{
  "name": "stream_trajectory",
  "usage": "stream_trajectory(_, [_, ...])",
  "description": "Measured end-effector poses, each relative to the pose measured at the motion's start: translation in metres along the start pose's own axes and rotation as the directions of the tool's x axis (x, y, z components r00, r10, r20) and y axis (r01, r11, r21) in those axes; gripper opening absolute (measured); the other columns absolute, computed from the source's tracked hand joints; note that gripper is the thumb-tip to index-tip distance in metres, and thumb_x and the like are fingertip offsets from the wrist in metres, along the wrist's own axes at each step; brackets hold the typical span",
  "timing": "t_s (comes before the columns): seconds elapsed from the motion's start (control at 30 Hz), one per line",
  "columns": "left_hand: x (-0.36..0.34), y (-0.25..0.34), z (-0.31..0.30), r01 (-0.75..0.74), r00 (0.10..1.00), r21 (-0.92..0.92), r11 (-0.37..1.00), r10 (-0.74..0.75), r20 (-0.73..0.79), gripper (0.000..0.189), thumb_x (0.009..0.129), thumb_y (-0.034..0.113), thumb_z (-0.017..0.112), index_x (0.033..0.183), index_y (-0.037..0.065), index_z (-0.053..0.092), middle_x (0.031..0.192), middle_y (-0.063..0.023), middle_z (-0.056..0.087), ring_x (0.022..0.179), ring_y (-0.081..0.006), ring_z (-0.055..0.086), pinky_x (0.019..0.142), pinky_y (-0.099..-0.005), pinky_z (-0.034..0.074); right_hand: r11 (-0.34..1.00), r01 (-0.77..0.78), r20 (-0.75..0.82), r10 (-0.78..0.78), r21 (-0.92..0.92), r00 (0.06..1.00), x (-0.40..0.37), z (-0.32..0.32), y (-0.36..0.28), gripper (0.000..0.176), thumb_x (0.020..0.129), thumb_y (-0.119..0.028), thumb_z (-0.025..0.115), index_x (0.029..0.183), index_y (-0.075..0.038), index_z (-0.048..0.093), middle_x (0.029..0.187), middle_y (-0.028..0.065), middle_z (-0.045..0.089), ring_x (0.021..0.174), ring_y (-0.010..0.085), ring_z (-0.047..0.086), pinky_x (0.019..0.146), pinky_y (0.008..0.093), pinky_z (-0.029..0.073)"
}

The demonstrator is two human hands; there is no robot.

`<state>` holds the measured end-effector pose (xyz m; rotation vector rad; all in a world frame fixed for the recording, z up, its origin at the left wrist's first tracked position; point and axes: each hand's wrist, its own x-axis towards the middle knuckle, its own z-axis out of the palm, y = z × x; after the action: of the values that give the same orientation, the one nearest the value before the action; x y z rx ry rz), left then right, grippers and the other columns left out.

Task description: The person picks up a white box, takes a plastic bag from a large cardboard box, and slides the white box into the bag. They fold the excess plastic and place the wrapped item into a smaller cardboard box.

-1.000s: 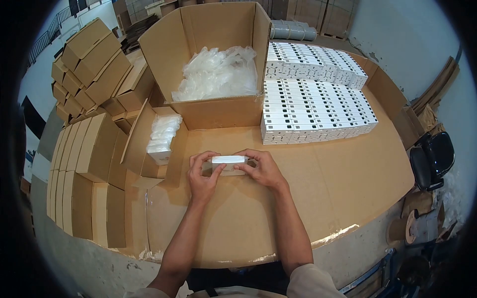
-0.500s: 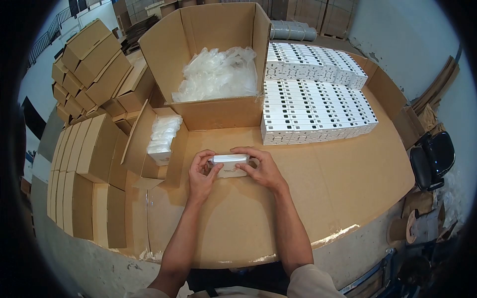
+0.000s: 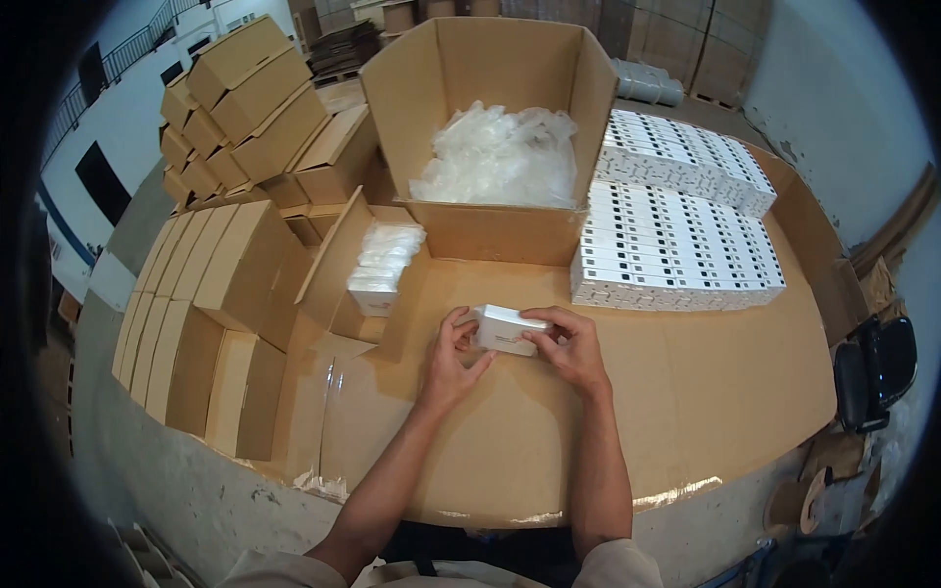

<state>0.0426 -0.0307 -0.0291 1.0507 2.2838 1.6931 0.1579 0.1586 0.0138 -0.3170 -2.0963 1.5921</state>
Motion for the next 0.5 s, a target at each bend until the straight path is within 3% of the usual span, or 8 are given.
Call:
stream_trajectory(0.1, [-0.020, 0.003, -0.009, -0.014, 1.000, 0.076, 0.997, 0.016, -0.022, 0.083, 0.083, 0.011, 0.081, 0.152, 0.005, 0.035, 0.139, -0.0194, 0.059, 0.128, -0.0370, 0.054, 0.105, -0.0456, 0.046, 0.998, -0.029, -0.016, 0.030, 0.058, 0.999, 0.000, -0.001, 0.004, 0.028, 0.088, 0.003, 0.076, 0.116, 0.000, 0.075, 0.105, 0.0047, 0.074, 0.084, 0.0082, 0.066, 0.074, 0.0234, 0.053])
stream_trajectory(0.2, [-0.045, 0.010, -0.028, -0.010, 0.999, 0.207, 0.978, 0.001, 0.045, 0.080, 0.084, 0.013, 0.079, 0.151, 0.004, 0.037, 0.145, -0.0211, 0.053, 0.135, -0.0403, 0.046, 0.112, -0.0482, 0.041, 0.994, -0.045, -0.023, 0.047, 0.097, 0.999, 0.001, 0.005, 0.005, 0.028, 0.089, 0.003, 0.076, 0.117, 0.002, 0.074, 0.107, 0.0062, 0.074, 0.088, 0.0098, 0.067, 0.079, 0.0250, 0.055])
stream_trajectory(0.3, [-0.073, 0.016, -0.047, -0.076, 0.995, 0.280, 0.957, 0.054, 0.086, 0.071, 0.086, 0.018, 0.077, 0.147, 0.003, 0.044, 0.148, -0.0202, 0.050, 0.139, -0.0422, 0.042, 0.116, -0.0477, 0.036, 0.995, -0.020, -0.027, 0.023, 0.093, 0.999, -0.001, 0.011, 0.005, 0.028, 0.089, 0.003, 0.076, 0.117, 0.002, 0.073, 0.106, 0.0062, 0.073, 0.087, 0.0098, 0.067, 0.077, 0.0250, 0.055])
stream_trajectory(0.5, [-0.139, 0.049, -0.084, -0.140, 0.966, 0.556, 0.819, -0.011, 0.259, 0.058, 0.094, 0.034, 0.068, 0.144, 0.008, 0.054, 0.157, -0.0133, 0.044, 0.147, -0.0402, 0.035, 0.122, -0.0514, 0.029, 0.987, 0.034, -0.101, -0.018, 0.157, 0.995, 0.004, 0.035, -0.006, 0.028, 0.088, 0.003, 0.078, 0.116, 0.001, 0.073, 0.103, 0.0066, 0.072, 0.079, 0.0100, 0.065, 0.068, 0.0249, 0.055])
